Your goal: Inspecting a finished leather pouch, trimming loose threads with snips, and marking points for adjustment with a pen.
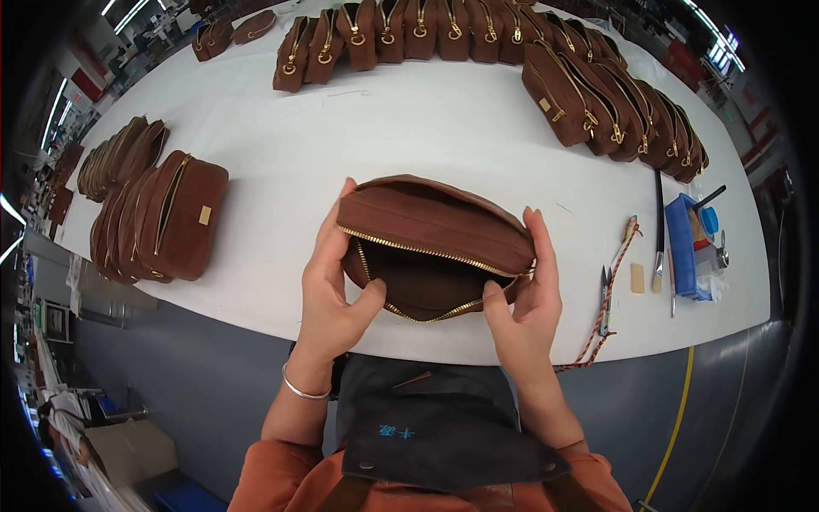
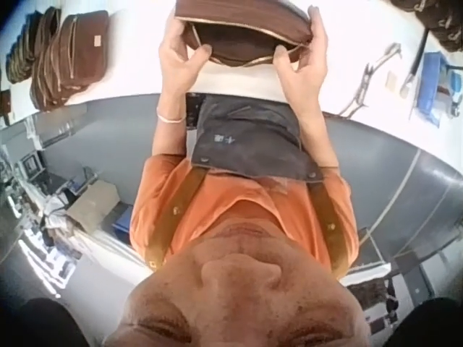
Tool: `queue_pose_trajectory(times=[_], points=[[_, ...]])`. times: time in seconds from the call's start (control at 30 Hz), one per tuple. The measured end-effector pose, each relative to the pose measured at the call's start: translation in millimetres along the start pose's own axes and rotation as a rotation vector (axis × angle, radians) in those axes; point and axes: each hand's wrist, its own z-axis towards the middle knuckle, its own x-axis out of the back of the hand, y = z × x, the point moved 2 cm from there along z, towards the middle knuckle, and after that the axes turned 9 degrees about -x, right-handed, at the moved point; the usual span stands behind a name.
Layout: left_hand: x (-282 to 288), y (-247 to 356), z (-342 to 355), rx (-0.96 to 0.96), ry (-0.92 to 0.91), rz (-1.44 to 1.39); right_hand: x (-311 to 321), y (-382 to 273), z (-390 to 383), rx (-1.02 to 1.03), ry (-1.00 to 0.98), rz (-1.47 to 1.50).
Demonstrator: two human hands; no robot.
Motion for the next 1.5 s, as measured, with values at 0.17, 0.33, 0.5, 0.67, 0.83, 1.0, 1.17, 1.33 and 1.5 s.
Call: queue_pose_trajectory(times=[0.17, 0.33, 0.5, 0.67, 0.83, 1.0, 1.17, 1.33, 1.5], points=[[-1.0, -25.7, 0.2, -0.171, 0.035, 0.489, 0.1, 28.5, 5.7, -0.018, 0.011, -0.115], [-4.2, -30.7, -14.1, -0.01, -0.061, 0.451, 1.9, 35.6, 5.9, -0.017, 0.029, -0.113], [-35.7, -1.5, -33.7, -0.032, -0.271, 0.644, -0.4, 35.1, 5.0, 0.006, 0.019, -0.016], [-64.2, 7.0, -33.4, -0.117, -0.378, 0.513, -5.8, 28.1, 2.6, 0.001, -0.047, 0.087], [-65.9, -6.7, -18.0, -0.034, -0.104, 0.19, -6.7, 11.8, 1.3, 0.065, -0.151, 0.178], [-59.7, 8.1, 1.9, 0.02, 0.18, -0.054, -9.4, -1.5, -0.1, 0.083, -0.216, 0.184], [-52.9, -3.3, -12.8, 0.053, 0.085, -0.065, -5.2, 4.7, -2.7, 0.06, -0.194, 0.231], [-54.6, -14.9, -26.1, 0.226, 0.026, -0.188, -2.3, 15.8, -5.6, -0.016, -0.14, 0.299], [-43.7, -24.5, -28.4, 0.272, 0.145, -0.7, 2.7, 23.4, -3.1, -0.06, -0.114, 0.324]])
